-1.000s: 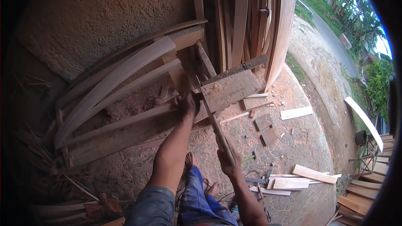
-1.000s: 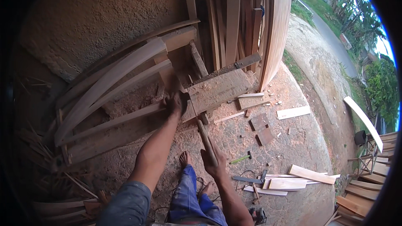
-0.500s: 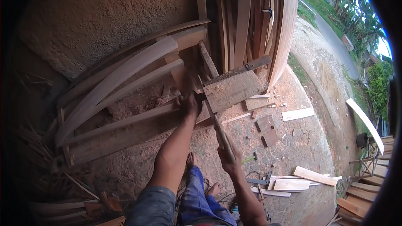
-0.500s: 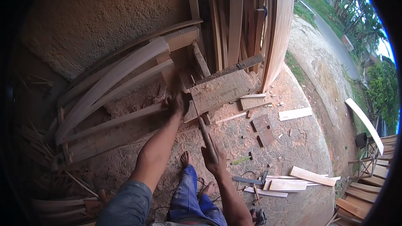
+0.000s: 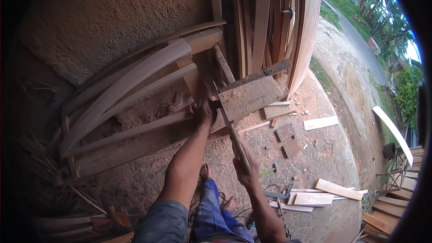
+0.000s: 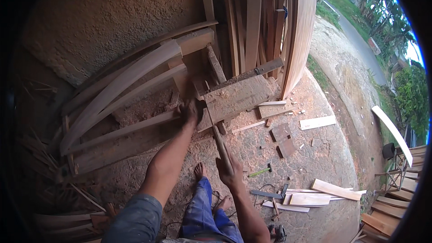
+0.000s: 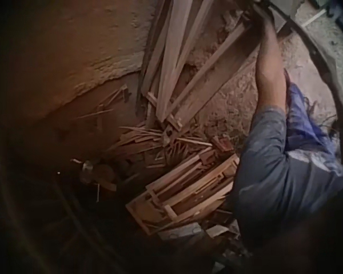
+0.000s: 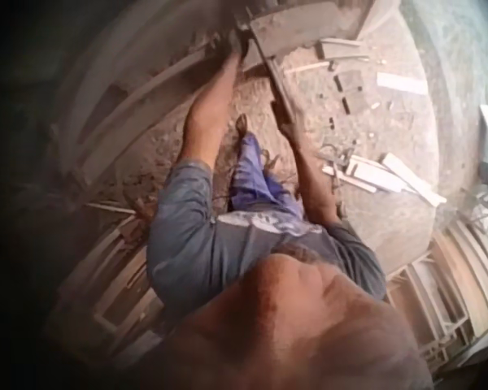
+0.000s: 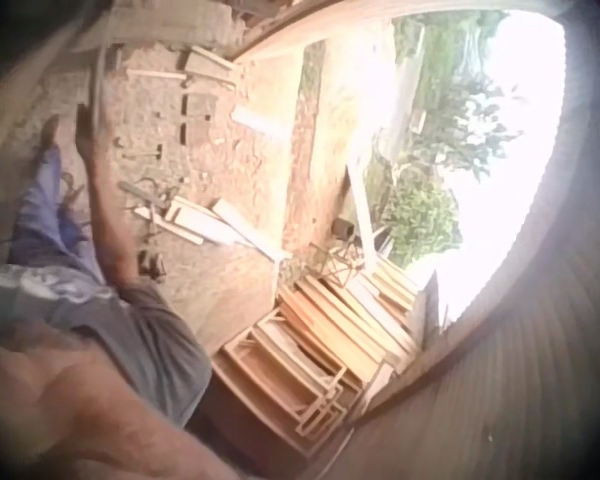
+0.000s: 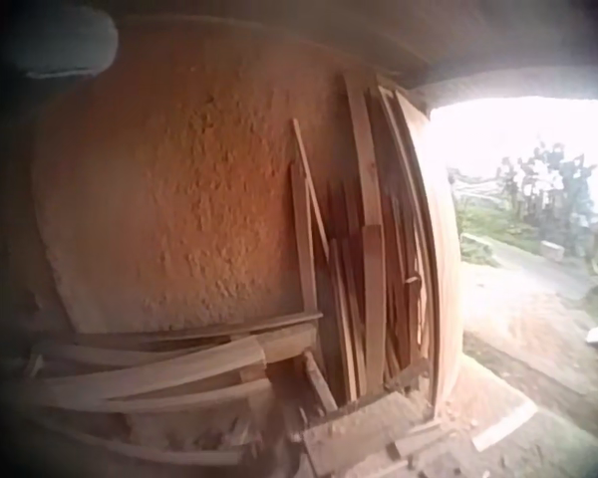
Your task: The person uses a hand saw to cut a long piece of wood clamped to a wooden workbench. They hold the wood steady with their left hand and saw with their right hand, completing several cuts to separate the wood into smaller pieces.
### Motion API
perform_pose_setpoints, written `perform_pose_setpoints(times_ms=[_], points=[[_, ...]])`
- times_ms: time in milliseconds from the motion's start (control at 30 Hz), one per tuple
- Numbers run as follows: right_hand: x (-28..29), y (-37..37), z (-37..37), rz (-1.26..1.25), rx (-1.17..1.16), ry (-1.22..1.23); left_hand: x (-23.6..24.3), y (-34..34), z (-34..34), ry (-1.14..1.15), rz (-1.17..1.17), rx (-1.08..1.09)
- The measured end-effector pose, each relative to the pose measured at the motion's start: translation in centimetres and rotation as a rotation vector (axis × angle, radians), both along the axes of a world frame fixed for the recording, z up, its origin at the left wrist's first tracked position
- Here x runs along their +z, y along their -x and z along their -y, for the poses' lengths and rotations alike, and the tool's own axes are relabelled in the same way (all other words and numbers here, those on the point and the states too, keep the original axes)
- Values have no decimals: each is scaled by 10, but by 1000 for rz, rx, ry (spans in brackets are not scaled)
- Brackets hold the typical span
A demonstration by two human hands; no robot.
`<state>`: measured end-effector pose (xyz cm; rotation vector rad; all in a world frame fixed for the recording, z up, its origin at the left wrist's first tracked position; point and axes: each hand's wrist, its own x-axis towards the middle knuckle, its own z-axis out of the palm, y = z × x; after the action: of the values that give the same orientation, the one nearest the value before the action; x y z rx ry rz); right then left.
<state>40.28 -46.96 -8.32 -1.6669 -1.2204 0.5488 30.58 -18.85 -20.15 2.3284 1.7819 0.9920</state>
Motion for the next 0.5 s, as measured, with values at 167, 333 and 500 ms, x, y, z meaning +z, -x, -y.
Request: perform_pose_setpoints(times_ms=[167,333,500], points=[[18,11,156,197,-19,332,34,-21,16,185,-115,6],[-10,-24,-82,-110,-16,23,32,-34,0,316,-269,-181],[-6,-3,-6,-47,0,37,13,-7,-1,73,-45,-80]])
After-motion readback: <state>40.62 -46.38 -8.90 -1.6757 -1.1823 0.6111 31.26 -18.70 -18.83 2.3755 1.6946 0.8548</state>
